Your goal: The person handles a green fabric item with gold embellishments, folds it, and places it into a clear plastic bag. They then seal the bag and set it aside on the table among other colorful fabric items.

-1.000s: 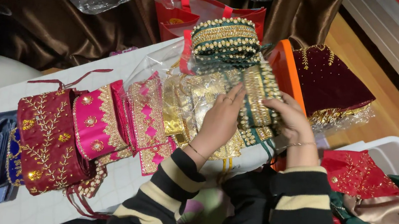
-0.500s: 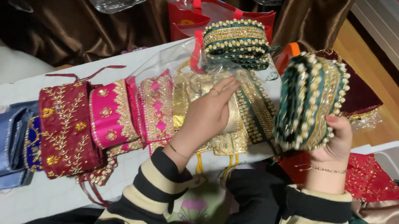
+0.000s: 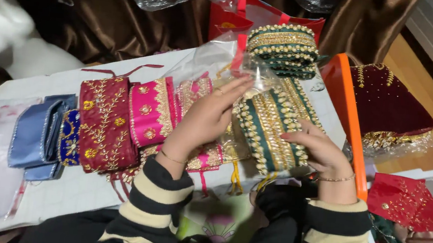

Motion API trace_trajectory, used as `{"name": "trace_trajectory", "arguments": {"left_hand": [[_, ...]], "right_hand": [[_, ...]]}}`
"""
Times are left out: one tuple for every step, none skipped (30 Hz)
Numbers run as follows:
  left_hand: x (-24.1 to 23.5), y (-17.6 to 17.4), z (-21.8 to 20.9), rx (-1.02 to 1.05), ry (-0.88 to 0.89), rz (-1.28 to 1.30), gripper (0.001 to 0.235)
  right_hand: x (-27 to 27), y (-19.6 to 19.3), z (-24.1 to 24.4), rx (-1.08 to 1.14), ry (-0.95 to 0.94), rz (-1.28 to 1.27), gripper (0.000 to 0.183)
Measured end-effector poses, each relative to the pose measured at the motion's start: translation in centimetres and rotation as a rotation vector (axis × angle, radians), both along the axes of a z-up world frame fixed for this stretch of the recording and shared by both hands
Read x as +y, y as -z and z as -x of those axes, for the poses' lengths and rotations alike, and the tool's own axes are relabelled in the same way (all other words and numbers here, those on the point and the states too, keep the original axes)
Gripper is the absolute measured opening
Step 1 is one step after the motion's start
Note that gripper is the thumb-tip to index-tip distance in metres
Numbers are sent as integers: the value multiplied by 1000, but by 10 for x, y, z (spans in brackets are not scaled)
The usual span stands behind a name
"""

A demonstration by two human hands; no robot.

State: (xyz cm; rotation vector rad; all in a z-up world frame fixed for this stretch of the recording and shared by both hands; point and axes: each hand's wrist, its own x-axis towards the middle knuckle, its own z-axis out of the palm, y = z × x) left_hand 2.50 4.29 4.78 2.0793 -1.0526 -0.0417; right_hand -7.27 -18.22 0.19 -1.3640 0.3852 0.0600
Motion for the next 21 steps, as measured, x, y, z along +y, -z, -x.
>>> {"name": "trace_trajectory", "arguments": {"left_hand": [[1, -3, 3, 1, -7, 1, 67], [2, -6, 6, -34, 37, -35, 67], [3, -9, 10, -69, 81, -70, 67], [0, -8, 15, -67, 76, -69, 67], [-2, -8, 20, -110, 90, -176, 72], [-6, -8, 24, -155, 107, -281, 78], [-14, -3, 27, -155, 104, -280, 78], [-22, 3, 31, -181, 108, -316, 76], [-30, 8, 34, -207, 111, -353, 73], [-34, 5, 40, -206, 109, -352, 73], [-37, 2, 46, -226, 134, -335, 67], [-41, -1, 51, -245, 158, -319, 61], [-43, 2, 58, -244, 156, -319, 61], [-44, 4, 66, -258, 184, -296, 59], [-46, 6, 74, -271, 212, -274, 56], [-52, 10, 81, -272, 209, -275, 56], [-57, 14, 89, -222, 217, -280, 56], [-63, 19, 96, -171, 226, -287, 57], [-63, 19, 104, -171, 224, -289, 57], [-65, 20, 112, -93, 287, -163, 60], [-66, 20, 119, -15, 349, -36, 63]], "right_hand": [[-5, 20, -6, 1, -7, 1, 107], [-11, 39, -12, -43, -57, 53, 102], [-16, 59, -18, -88, -108, 105, 97], [-6, 61, -21, -86, -113, 106, 97], [4, 62, -25, -120, -123, 37, 86], [13, 63, -29, -156, -130, -32, 75], [15, 77, -38, -156, -133, -31, 75], [17, 92, -47, -165, -125, 120, 68], [19, 106, -55, -174, -116, 271, 61], [28, 89, -60, -174, -118, 271, 61], [38, 72, -65, -32, -75, 174, 77], [47, 56, -71, 110, -34, 76, 95], [48, 53, -71, 110, -36, 76, 95], [50, 51, -72, -81, -63, 77, 87], [52, 48, -73, -272, -89, 76, 80], [61, 42, -70, -273, -92, 75, 80], [70, 35, -67, -251, -33, -11, 51], [79, 28, -63, -228, 28, -97, 30], [76, 34, -67, -227, 26, -100, 30], [72, 41, -70, -125, 4, 24, 54], [68, 48, -73, -23, -20, 148, 81]]}}
